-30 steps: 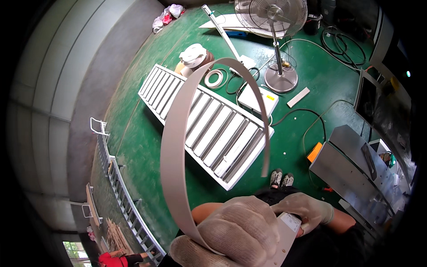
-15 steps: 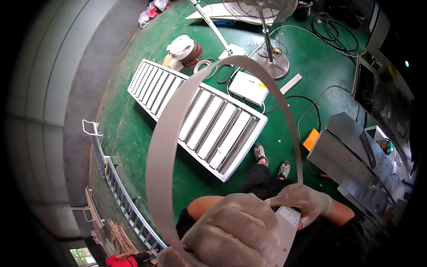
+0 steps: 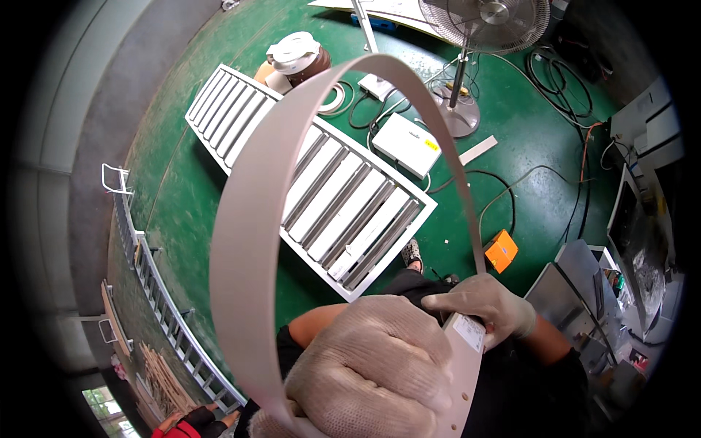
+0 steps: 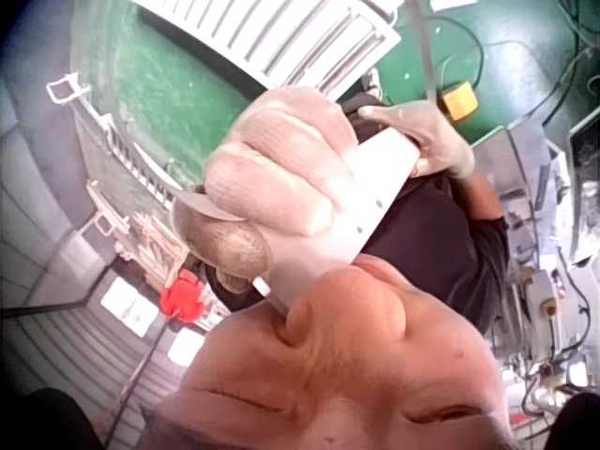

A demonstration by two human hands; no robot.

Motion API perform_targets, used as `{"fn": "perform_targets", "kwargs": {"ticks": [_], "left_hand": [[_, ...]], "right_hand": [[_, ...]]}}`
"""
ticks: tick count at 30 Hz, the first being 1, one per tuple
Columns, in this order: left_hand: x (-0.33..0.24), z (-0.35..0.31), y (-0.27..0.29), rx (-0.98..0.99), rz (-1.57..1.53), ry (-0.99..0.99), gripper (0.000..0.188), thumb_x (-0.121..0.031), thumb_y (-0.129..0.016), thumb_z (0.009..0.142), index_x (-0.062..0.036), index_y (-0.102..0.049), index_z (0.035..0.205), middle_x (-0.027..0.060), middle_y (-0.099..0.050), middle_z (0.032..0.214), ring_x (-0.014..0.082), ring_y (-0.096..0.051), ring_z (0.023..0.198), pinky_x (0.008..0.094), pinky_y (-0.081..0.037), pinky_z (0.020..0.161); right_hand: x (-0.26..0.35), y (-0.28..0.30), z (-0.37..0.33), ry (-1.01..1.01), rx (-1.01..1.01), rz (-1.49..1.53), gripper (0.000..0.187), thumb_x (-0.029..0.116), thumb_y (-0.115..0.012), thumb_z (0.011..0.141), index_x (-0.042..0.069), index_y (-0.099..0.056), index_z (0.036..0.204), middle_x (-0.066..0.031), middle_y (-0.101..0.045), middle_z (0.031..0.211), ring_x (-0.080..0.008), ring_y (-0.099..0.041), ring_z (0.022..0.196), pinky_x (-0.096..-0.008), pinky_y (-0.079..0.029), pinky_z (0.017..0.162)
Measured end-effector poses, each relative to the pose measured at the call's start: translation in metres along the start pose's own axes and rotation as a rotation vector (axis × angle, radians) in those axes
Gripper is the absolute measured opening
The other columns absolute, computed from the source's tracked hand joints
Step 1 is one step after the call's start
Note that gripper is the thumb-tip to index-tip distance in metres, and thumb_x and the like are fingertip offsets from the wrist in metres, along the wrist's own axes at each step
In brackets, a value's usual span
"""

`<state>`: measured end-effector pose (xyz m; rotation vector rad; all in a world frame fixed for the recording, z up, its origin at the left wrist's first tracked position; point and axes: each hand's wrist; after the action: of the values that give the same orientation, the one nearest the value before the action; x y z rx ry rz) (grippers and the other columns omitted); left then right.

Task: The person applies edge banding to a wooden piece by hand and using a machine, smoothing the edges and ensuring it is properly attached.

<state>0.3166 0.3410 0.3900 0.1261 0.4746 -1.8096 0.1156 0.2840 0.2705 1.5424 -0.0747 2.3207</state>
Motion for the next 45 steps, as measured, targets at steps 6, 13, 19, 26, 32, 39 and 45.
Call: {"fn": "perform_targets", "kwargs": {"ticks": [6, 13, 19, 26, 32, 39, 45], "left_hand": [[0.014, -0.009, 0.062, -0.069, 0.115, 0.065, 0.043, -0.045, -0.043, 0.106, -0.0060, -0.054, 0.121, 0.0093, -0.060, 0.080, 0.0215, -0.063, 0.067, 0.0359, -0.055, 0.058], [0.027, -0.031, 0.102, -0.196, 0.319, 0.209, 0.051, -0.052, -0.038, 0.106, -0.0046, -0.052, 0.118, 0.0075, -0.059, 0.073, 0.0197, -0.063, 0.062, 0.0354, -0.055, 0.057], [0.055, -0.056, 0.125, -0.327, 0.475, 0.410, 0.057, -0.057, -0.034, 0.106, -0.0035, -0.051, 0.116, 0.0059, -0.059, 0.067, 0.0181, -0.063, 0.057, 0.0349, -0.055, 0.055], [0.130, -0.054, 0.176, -0.238, 0.693, 0.501, 0.057, -0.056, -0.032, 0.108, -0.0029, -0.050, 0.114, 0.0051, -0.058, 0.065, 0.0176, -0.060, 0.056, 0.0374, -0.053, 0.066], [0.271, -0.029, 0.191, -0.313, 0.362, 0.842, 0.047, -0.035, -0.043, 0.112, 0.0055, -0.049, 0.137, 0.0121, -0.065, 0.111, 0.0181, -0.063, 0.100, 0.0342, -0.049, 0.099], [0.420, -0.009, 0.160, -0.083, 0.434, 0.954, 0.046, -0.025, -0.054, 0.106, 0.0058, -0.049, 0.140, 0.0104, -0.059, 0.126, 0.0156, -0.058, 0.111, 0.0303, -0.047, 0.099], [0.563, -0.030, 0.125, 0.145, 0.336, 1.295, 0.056, -0.014, -0.067, 0.096, 0.0057, -0.045, 0.144, 0.0086, -0.057, 0.125, 0.0136, -0.056, 0.111, 0.0281, -0.047, 0.097]], "right_hand": [[-0.032, 0.007, 0.040, -0.066, 0.032, 0.024, 0.095, 0.058, -0.077, 0.081, -0.008, -0.052, 0.145, -0.0184, -0.072, 0.106, -0.0329, -0.070, 0.082, -0.0370, -0.054, 0.073], [-0.057, 0.015, 0.065, -0.072, 0.055, 0.066, 0.098, 0.064, -0.072, 0.082, -0.007, -0.052, 0.145, -0.0170, -0.072, 0.111, -0.0327, -0.070, 0.085, -0.0363, -0.054, 0.075], [-0.080, 0.027, 0.069, -0.046, 0.019, 0.024, 0.100, 0.065, -0.072, 0.082, -0.008, -0.050, 0.146, -0.0186, -0.072, 0.112, -0.0328, -0.072, 0.097, -0.0362, -0.055, 0.083], [-0.174, 0.106, 0.078, -0.377, -0.140, 0.188, 0.103, 0.075, -0.066, 0.085, -0.005, -0.048, 0.148, -0.0096, -0.070, 0.110, -0.0138, -0.065, 0.097, -0.0312, -0.054, 0.085], [-0.188, 0.163, 0.049, -0.543, -0.425, 0.096, 0.099, 0.071, -0.069, 0.086, -0.005, -0.049, 0.147, -0.0160, -0.069, 0.117, -0.0225, -0.066, 0.105, -0.0323, -0.051, 0.093], [-0.259, 0.293, -0.004, -0.533, -0.558, -0.137, 0.071, 0.034, -0.071, 0.085, -0.003, -0.051, 0.142, -0.0245, -0.066, 0.124, -0.0329, -0.068, 0.113, -0.0380, -0.051, 0.098], [-0.312, 0.381, -0.091, -0.708, -0.674, -0.444, 0.068, 0.042, -0.064, 0.084, 0.005, -0.051, 0.139, -0.0223, -0.069, 0.110, -0.0419, -0.067, 0.102, -0.0466, -0.055, 0.089]]}}
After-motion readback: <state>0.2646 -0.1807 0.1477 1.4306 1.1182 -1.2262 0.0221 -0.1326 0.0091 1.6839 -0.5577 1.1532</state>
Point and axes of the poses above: each hand's wrist, its own z-axis towards the middle knuckle, its own y-axis out of the back of the hand, x = y × z
